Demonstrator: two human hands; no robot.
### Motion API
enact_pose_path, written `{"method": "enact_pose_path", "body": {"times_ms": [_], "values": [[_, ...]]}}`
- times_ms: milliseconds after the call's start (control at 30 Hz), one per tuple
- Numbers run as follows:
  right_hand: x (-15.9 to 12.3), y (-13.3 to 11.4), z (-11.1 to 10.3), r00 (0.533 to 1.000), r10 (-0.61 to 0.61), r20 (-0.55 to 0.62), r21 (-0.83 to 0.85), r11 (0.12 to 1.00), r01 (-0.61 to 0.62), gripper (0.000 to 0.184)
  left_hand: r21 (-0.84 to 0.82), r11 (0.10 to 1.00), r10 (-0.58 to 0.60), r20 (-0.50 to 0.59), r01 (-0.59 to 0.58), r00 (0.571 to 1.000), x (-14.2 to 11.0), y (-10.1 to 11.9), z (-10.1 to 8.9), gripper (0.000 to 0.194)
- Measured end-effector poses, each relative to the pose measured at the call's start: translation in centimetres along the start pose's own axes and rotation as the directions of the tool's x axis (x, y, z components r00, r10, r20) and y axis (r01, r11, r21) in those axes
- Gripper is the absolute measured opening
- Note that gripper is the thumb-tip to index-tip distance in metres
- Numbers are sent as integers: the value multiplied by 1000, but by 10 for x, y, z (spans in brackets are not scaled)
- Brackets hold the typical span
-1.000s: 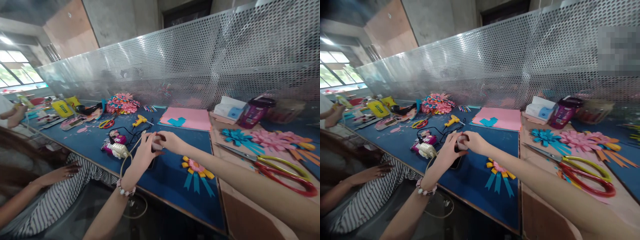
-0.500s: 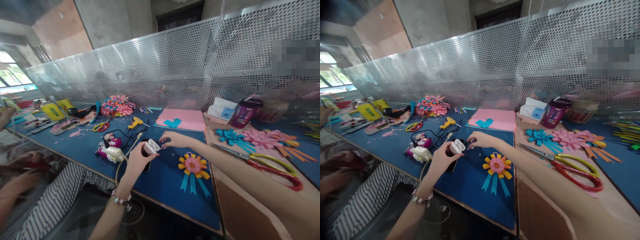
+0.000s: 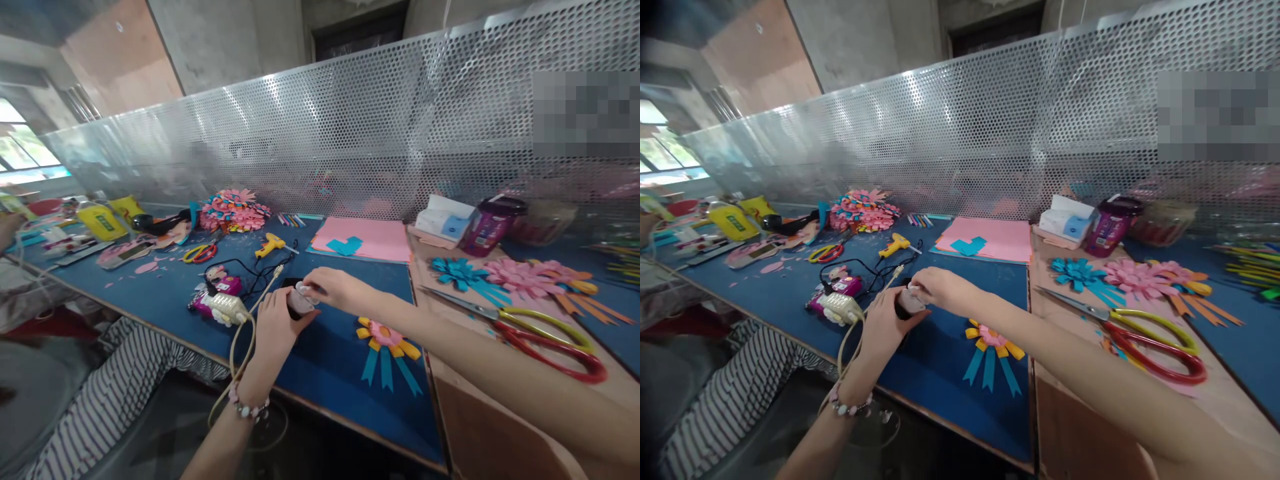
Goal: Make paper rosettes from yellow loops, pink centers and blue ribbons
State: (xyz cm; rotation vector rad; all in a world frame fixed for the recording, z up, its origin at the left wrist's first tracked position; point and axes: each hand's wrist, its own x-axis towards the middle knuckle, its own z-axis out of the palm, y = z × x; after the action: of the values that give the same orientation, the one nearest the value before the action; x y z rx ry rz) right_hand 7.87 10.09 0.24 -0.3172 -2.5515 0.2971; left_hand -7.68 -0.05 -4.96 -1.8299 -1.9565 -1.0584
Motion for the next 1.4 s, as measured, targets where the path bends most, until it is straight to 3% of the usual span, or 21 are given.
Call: {"method": "enact_pose_path", "body": {"times_ms": [67,133,300,433,533,600,667,800,933,1067,1167,1233,1300,1400], "values": [[4,-9,6,992,-116,56,-165,979,124,19,12,1000,6,-20,-6,1000,-1,2,0,55],[7,-15,10,982,-157,105,-293,939,181,21,16,1000,5,-31,-4,1000,-1,3,0,52],[11,-28,10,988,-104,116,-380,914,140,25,-38,999,-24,-33,22,999,-2,6,-3,46],[12,-28,11,997,-44,-69,-242,970,26,20,-67,996,-55,-38,53,998,-2,8,-5,48],[15,-19,12,954,189,-232,51,982,-182,21,-67,994,-85,-55,81,995,-2,9,-7,56],[17,-12,12,915,368,-167,237,915,-325,24,-71,992,-105,-52,101,993,-2,9,-8,58],[18,-8,11,898,438,-45,323,857,-402,30,-70,993,-102,-49,98,994,-2,10,-9,57],[14,-16,14,907,419,32,342,849,-404,39,-41,999,-33,-75,30,997,-3,5,-5,58],[3,-37,24,956,292,-14,234,931,-281,24,-45,999,19,-58,-22,998,-6,-4,1,49],[-3,-43,32,966,254,-56,246,941,-233,29,-49,998,32,-63,-35,998,-8,-11,5,49],[3,-26,30,934,357,12,353,873,-338,29,-54,998,37,-56,-40,998,-8,-11,7,56],[15,-4,27,889,455,60,340,828,-446,29,-48,999,10,-54,-13,998,-6,-10,8,65],[31,22,26,839,544,12,275,805,-526,31,-50,999,-15,-57,12,998,-5,-9,8,71],[55,59,32,791,608,-66,174,788,-591,33,-39,999,-11,-77,8,997,-4,-8,6,56]]}}
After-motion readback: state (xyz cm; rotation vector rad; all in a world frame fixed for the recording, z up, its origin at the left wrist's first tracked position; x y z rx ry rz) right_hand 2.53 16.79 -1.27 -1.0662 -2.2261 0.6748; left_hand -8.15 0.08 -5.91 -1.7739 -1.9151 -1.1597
